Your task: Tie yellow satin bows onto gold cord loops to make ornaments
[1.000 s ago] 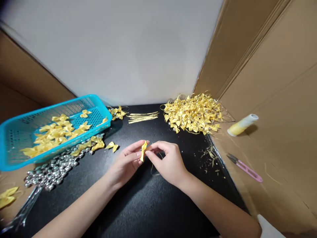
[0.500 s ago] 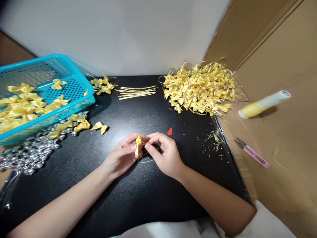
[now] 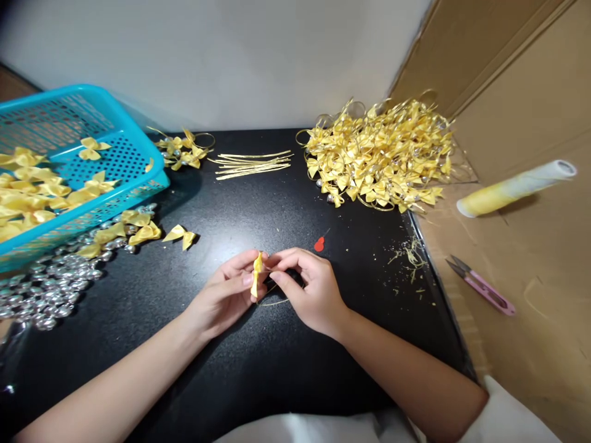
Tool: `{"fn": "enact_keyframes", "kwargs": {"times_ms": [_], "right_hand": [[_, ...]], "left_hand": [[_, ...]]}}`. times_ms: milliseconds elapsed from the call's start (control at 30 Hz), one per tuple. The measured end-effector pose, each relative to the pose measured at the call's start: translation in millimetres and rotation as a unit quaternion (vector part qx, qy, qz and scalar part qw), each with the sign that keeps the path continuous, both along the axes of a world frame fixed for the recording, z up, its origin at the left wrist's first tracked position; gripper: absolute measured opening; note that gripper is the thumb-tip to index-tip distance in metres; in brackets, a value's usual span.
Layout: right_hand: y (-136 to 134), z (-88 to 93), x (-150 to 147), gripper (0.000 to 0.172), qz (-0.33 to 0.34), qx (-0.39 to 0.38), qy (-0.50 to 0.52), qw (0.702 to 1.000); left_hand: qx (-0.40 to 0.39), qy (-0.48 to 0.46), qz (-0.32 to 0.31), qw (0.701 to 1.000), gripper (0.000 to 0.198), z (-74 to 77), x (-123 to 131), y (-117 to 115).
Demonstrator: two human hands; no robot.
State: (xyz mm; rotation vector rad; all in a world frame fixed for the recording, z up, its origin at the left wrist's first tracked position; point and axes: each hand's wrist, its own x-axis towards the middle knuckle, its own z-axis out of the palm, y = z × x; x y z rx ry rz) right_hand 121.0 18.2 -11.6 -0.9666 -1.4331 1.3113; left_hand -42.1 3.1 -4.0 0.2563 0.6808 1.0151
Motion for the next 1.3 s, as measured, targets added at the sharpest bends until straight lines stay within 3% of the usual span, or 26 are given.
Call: {"fn": "enact_keyframes", "kwargs": {"times_ms": [467,767,1300], "right_hand": [[-0.8,-0.7,-0.9,0.008,-0.015,0.021,-0.030,0.999],[-0.8,-1.8,-2.3,0.009,-0.002,0.009,0.019,1.000],[-0.5,-2.3,-2.0,0.010,0.000,0.014,0.014,1.000]], "left_hand": [[0.009,0.015,-0.007,1.000,0.026,-0.2,1.1,0.1],[0.009,0.015,0.000,1.000,0.026,0.1,1.8,-0.7],[0.009,0.005,-0.003,1.000,0.028,-6.2,-0.5,-1.8]]}}
